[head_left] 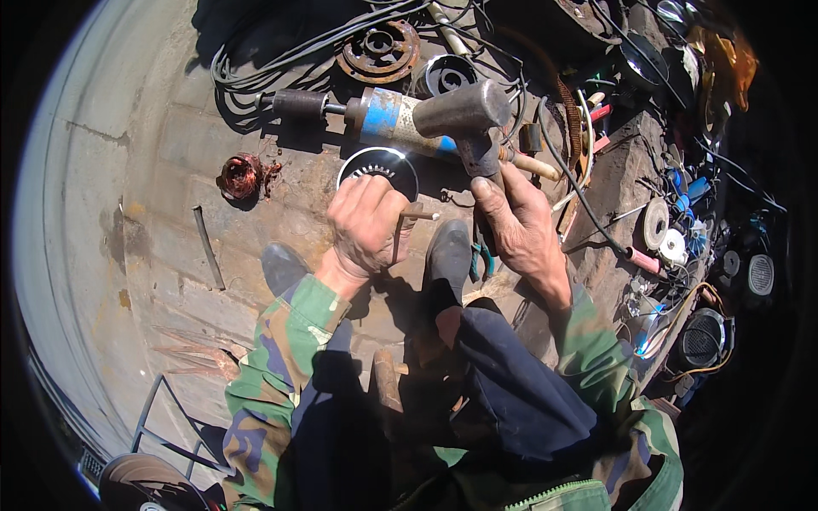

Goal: The person uses a hammer and a metal rod to repeatedly strike the interior of a cylindrical motor component, likely to dislodge or reshape internal parts. The person rotates the component periodically and continues hammering throughout the clip.

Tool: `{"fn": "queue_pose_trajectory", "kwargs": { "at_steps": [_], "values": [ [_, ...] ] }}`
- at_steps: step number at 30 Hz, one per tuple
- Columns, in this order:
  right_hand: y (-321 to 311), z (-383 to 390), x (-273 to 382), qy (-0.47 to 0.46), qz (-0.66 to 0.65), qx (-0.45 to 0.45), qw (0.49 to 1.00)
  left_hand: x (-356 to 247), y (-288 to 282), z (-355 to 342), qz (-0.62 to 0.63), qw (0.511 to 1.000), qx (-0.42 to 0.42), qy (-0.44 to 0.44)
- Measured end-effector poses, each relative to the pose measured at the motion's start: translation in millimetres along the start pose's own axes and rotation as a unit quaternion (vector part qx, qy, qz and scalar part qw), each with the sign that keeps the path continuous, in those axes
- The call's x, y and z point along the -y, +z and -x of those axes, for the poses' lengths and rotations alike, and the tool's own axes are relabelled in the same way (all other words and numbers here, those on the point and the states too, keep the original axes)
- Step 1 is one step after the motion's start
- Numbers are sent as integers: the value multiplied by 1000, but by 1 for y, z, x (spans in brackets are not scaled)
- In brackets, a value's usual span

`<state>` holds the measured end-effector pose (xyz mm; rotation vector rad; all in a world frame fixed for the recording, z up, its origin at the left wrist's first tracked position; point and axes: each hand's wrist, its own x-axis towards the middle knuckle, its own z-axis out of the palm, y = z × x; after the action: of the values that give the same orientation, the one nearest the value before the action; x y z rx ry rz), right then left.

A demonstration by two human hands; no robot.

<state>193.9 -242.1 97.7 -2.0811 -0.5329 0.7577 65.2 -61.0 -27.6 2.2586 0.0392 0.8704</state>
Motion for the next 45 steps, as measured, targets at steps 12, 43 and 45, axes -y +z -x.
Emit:
{"fn": "queue_pose_trajectory", "kwargs": {
  "at_steps": [12,43,45],
  "values": [
    [-78,70,82,-178,271,182,928,-7,-2,-4,-22,1000,-19,5],
    [12,-18,-8,36,78,39,996,-5,-3,1,-29,999,10,-12],
    [37,-32,-35,11,1,41,999,-7,-7,0,-20,999,28,-21]
  ]
}}
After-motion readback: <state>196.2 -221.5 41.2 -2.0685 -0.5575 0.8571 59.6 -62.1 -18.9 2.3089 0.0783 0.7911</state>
